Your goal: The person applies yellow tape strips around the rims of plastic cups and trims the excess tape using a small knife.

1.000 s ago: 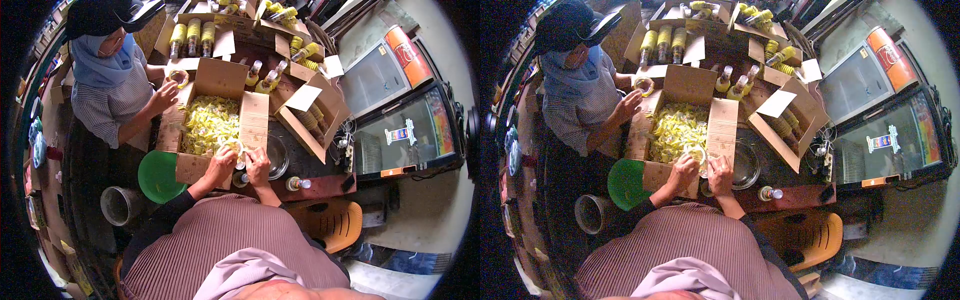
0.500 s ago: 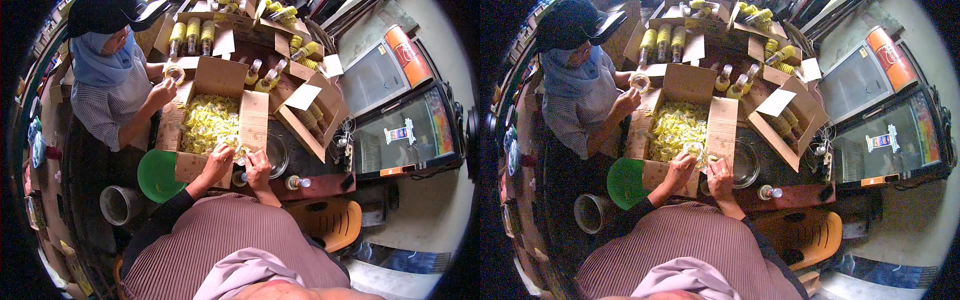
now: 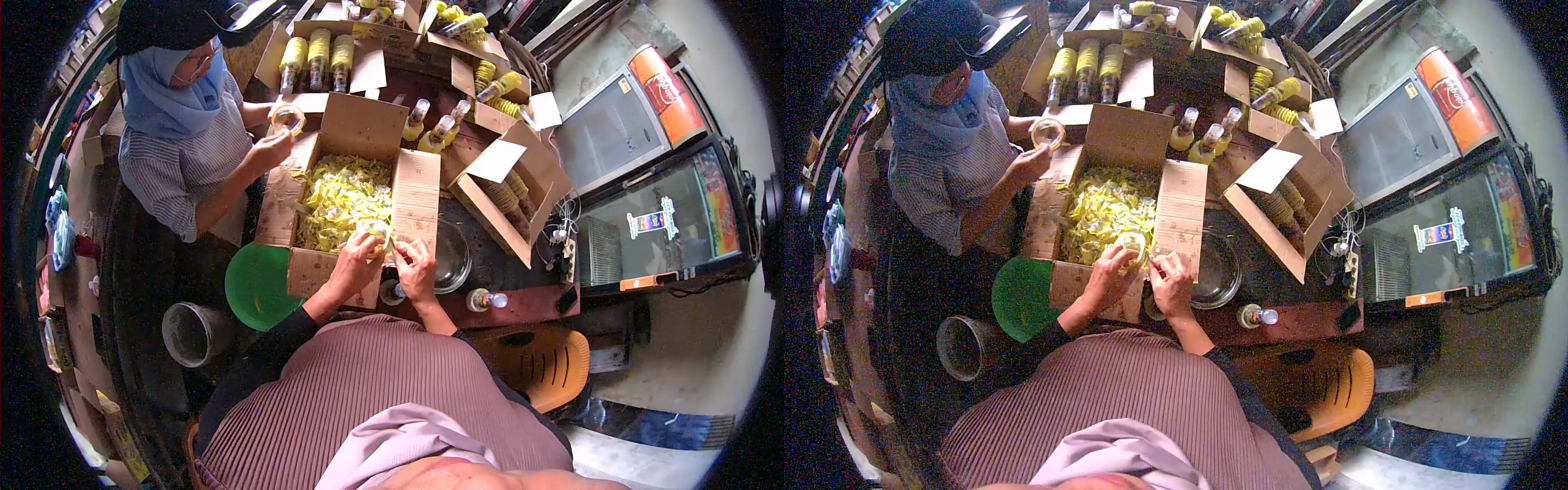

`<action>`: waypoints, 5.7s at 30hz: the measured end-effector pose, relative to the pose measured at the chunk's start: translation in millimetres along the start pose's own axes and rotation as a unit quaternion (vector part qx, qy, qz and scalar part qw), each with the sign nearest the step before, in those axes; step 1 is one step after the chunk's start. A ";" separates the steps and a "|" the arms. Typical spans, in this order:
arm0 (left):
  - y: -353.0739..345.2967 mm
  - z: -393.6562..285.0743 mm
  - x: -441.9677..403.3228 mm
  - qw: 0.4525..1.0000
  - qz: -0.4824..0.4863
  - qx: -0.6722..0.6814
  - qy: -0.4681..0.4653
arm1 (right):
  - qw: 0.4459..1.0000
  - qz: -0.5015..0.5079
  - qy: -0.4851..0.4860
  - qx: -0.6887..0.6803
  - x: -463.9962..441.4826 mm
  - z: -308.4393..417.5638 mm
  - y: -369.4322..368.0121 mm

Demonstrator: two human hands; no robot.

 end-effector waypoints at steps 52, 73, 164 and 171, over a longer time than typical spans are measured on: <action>-1.6 16.6 4.1 0.999 -0.006 -0.027 -0.025 | 0.993 -0.009 0.062 0.103 8.5 13.8 0.6; -15.4 -0.5 11.6 0.989 0.056 -0.021 -0.136 | 0.996 -0.027 0.018 0.083 -1.9 -0.2 6.8; -6.3 94.0 9.1 0.888 0.143 0.361 0.246 | 0.991 0.019 0.012 0.132 -12.8 -58.9 11.8; -1.8 86.6 2.6 0.898 0.103 0.392 0.174 | 0.976 -0.003 -0.007 0.215 -13.3 -90.0 -5.8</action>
Point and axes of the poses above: each hand's wrist, its own x-axis away from the middle knuckle, its own y-axis out of the back of the hand, z = x × y, the point moved 7 cm from there along -x, towards the middle knuckle, and after that the axes turned 8 degrees about x, right-handed, at the moved point
